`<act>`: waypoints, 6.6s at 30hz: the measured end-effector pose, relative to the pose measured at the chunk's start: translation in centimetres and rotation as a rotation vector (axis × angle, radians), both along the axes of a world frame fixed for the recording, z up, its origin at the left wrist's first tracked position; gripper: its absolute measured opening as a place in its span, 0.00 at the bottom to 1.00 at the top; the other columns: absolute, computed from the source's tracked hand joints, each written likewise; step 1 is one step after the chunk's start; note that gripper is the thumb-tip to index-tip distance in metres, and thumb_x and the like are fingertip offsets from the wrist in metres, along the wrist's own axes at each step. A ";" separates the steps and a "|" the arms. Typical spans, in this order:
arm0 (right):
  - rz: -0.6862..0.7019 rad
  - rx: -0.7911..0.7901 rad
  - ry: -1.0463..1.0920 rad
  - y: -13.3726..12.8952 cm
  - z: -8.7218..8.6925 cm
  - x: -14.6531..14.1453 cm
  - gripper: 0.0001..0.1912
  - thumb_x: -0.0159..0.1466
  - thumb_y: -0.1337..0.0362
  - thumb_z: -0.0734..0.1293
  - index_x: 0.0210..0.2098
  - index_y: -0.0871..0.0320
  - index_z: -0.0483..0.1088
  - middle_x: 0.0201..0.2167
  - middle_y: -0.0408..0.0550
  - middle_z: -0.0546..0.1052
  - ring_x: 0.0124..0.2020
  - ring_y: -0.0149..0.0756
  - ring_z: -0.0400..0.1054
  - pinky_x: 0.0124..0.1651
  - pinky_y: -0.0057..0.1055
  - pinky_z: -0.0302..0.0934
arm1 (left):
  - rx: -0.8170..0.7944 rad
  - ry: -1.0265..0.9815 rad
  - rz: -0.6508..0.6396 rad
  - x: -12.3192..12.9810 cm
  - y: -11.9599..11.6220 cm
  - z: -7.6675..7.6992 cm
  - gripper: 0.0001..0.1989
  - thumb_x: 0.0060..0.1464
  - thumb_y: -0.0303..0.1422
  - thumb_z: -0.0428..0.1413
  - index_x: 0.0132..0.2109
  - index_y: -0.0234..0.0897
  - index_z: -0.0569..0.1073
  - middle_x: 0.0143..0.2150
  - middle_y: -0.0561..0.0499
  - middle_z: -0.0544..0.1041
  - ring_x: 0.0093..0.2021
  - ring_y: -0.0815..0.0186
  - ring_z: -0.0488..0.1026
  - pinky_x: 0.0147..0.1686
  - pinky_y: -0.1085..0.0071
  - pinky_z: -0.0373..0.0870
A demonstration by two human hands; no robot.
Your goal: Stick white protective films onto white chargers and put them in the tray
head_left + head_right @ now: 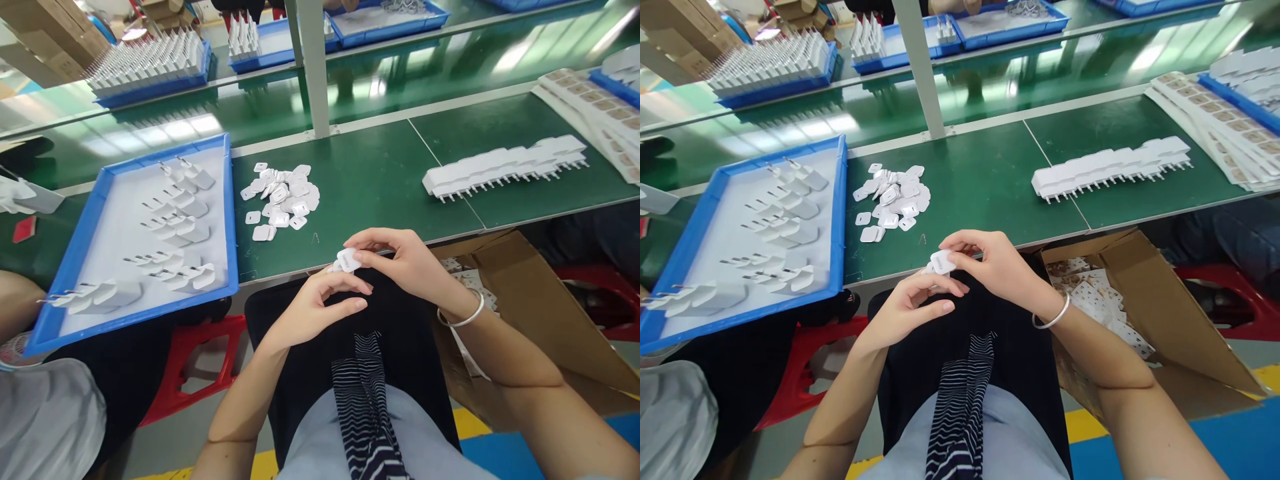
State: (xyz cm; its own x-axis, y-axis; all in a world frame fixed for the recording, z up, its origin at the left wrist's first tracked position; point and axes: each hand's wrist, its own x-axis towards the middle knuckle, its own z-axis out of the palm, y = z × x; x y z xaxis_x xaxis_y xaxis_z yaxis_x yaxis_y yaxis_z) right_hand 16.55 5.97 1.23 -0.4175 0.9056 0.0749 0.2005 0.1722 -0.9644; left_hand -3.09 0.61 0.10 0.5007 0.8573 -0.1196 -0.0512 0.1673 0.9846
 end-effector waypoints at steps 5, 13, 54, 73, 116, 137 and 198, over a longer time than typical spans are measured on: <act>-0.021 0.104 -0.046 -0.3 -0.4 -0.3 0.07 0.64 0.71 0.68 0.38 0.57 0.79 0.37 0.45 0.84 0.38 0.35 0.78 0.42 0.30 0.70 | -0.027 0.006 -0.005 0.2 0.4 -0.4 0.06 0.57 0.33 0.65 0.40 0.36 0.81 0.40 0.49 0.81 0.43 0.67 0.78 0.49 0.72 0.74; -0.078 0.163 -0.045 0.7 -1.0 0.1 0.09 0.66 0.73 0.65 0.40 0.58 0.77 0.38 0.46 0.83 0.39 0.35 0.76 0.41 0.31 0.70 | 0.033 0.101 0.067 0.4 0.7 -0.7 0.07 0.57 0.35 0.65 0.41 0.37 0.81 0.42 0.48 0.82 0.46 0.65 0.76 0.51 0.71 0.71; -0.057 -0.050 0.121 0.2 -1.9 1.4 0.07 0.63 0.61 0.73 0.29 0.55 0.74 0.31 0.44 0.73 0.31 0.33 0.66 0.33 0.31 0.61 | 0.246 0.263 0.090 1.1 0.0 -1.4 0.17 0.64 0.24 0.49 0.34 0.38 0.81 0.55 0.45 0.80 0.56 0.60 0.79 0.59 0.64 0.71; -0.500 -0.484 0.700 -4.4 -5.9 -5.0 0.13 0.59 0.54 0.73 0.30 0.54 0.69 0.27 0.41 0.71 0.29 0.31 0.66 0.35 0.30 0.66 | 0.439 0.145 0.175 3.2 -0.2 -2.7 0.03 0.61 0.31 0.60 0.41 0.39 0.77 0.77 0.48 0.52 0.78 0.51 0.43 0.75 0.44 0.41; 0.112 0.269 -0.031 0.4 -2.8 1.5 0.15 0.67 0.74 0.66 0.50 0.56 0.77 0.37 0.45 0.76 0.35 0.32 0.70 0.40 0.30 0.69 | -0.036 0.147 -0.267 0.0 3.1 -1.1 0.18 0.67 0.41 0.52 0.31 0.36 0.74 0.40 0.48 0.79 0.45 0.62 0.73 0.51 0.68 0.65; -1.001 0.123 -0.924 9.3 -2.5 5.9 0.26 0.64 0.56 0.71 0.54 0.66 0.66 0.56 0.66 0.71 0.59 0.57 0.64 0.59 0.54 0.59 | 0.192 0.203 0.087 2.5 2.5 -2.4 0.16 0.68 0.40 0.50 0.33 0.37 0.70 0.42 0.49 0.70 0.45 0.63 0.66 0.48 0.68 0.60; 0.101 0.087 -0.170 0.9 2.3 3.4 0.04 0.66 0.68 0.69 0.39 0.53 0.72 0.30 0.42 0.80 0.29 0.33 0.75 0.31 0.29 0.69 | 0.246 0.133 0.093 1.3 -0.6 -0.5 0.19 0.45 0.33 0.72 0.45 0.37 0.82 0.58 0.41 0.79 0.57 0.51 0.78 0.57 0.58 0.74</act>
